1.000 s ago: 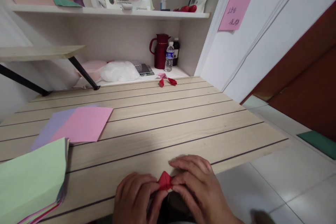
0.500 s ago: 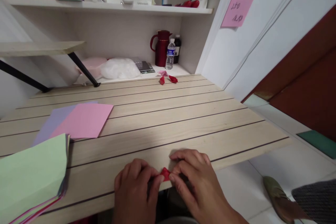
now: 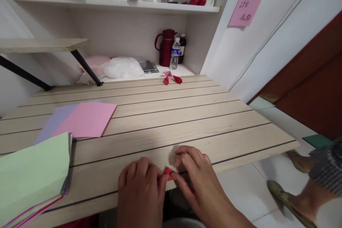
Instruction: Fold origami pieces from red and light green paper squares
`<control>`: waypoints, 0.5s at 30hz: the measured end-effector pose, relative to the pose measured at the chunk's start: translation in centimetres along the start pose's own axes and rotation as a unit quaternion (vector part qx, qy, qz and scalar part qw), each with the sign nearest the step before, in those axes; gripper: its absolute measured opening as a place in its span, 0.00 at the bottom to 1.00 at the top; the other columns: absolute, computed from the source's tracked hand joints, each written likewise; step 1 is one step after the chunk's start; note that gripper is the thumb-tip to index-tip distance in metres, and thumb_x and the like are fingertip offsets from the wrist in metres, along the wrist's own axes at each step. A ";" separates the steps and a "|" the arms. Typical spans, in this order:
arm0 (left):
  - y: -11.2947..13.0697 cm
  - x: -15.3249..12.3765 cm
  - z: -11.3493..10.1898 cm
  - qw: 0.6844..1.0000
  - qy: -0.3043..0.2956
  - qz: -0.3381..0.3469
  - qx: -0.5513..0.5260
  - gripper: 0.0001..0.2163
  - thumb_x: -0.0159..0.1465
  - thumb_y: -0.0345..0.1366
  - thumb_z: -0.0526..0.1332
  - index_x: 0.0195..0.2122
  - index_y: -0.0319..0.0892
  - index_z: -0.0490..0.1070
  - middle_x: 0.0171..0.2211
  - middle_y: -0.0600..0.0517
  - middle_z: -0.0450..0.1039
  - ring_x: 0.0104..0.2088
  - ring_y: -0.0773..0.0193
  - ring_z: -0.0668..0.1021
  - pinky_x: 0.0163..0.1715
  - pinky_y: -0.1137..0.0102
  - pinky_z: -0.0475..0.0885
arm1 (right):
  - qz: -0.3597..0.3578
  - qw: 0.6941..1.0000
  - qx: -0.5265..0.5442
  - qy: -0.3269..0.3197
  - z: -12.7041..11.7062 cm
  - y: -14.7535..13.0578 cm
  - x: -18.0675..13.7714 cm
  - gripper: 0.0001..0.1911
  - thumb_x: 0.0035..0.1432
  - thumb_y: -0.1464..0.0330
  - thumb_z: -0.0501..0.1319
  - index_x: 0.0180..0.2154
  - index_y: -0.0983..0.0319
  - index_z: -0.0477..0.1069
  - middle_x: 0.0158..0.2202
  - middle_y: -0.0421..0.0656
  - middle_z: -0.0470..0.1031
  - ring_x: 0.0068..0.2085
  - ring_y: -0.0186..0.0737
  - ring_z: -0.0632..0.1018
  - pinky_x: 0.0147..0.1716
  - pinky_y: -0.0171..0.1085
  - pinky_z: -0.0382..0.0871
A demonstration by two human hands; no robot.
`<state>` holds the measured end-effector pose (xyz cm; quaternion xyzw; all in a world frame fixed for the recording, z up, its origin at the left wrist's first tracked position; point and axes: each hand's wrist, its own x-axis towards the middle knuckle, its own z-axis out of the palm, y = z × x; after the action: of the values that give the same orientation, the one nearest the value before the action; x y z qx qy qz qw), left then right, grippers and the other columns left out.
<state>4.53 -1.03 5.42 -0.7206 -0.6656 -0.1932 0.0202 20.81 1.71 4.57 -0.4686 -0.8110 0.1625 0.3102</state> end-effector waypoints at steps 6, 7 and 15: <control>-0.1 1.0 -0.9 0.997 -0.056 0.026 0.036 0.05 0.62 0.33 0.63 0.29 0.46 0.73 0.32 0.53 0.72 0.36 0.55 0.74 0.42 0.54 0.65 | -0.057 0.996 0.061 -0.002 -0.3 1.4 -1.1 0.16 0.63 0.78 0.53 0.46 0.55 0.70 0.53 0.47 0.66 0.50 0.43 0.72 0.45 0.42 0.72; 0.0 1.2 -1.1 0.997 -0.059 0.026 0.050 0.05 0.62 0.33 0.63 0.28 0.46 0.73 0.32 0.53 0.72 0.36 0.55 0.75 0.42 0.54 0.65 | -0.077 0.996 0.051 0.003 -0.2 1.6 -1.3 0.19 0.62 0.79 0.52 0.48 0.54 0.71 0.54 0.47 0.66 0.50 0.42 0.72 0.45 0.40 0.73; -1.5 1.0 -0.2 0.997 -0.020 0.043 0.054 0.08 0.62 0.38 0.63 0.27 0.45 0.70 0.30 0.53 0.72 0.34 0.56 0.75 0.40 0.55 0.68 | -0.201 0.972 -0.105 0.066 -0.2 2.4 -1.8 0.17 0.67 0.73 0.52 0.54 0.59 0.73 0.55 0.51 0.73 0.53 0.50 0.73 0.45 0.48 0.71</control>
<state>3.11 0.03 5.54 -0.7499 -0.6439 -0.1418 0.0542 23.17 1.38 2.80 -0.3353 -0.8788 -0.0208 0.3389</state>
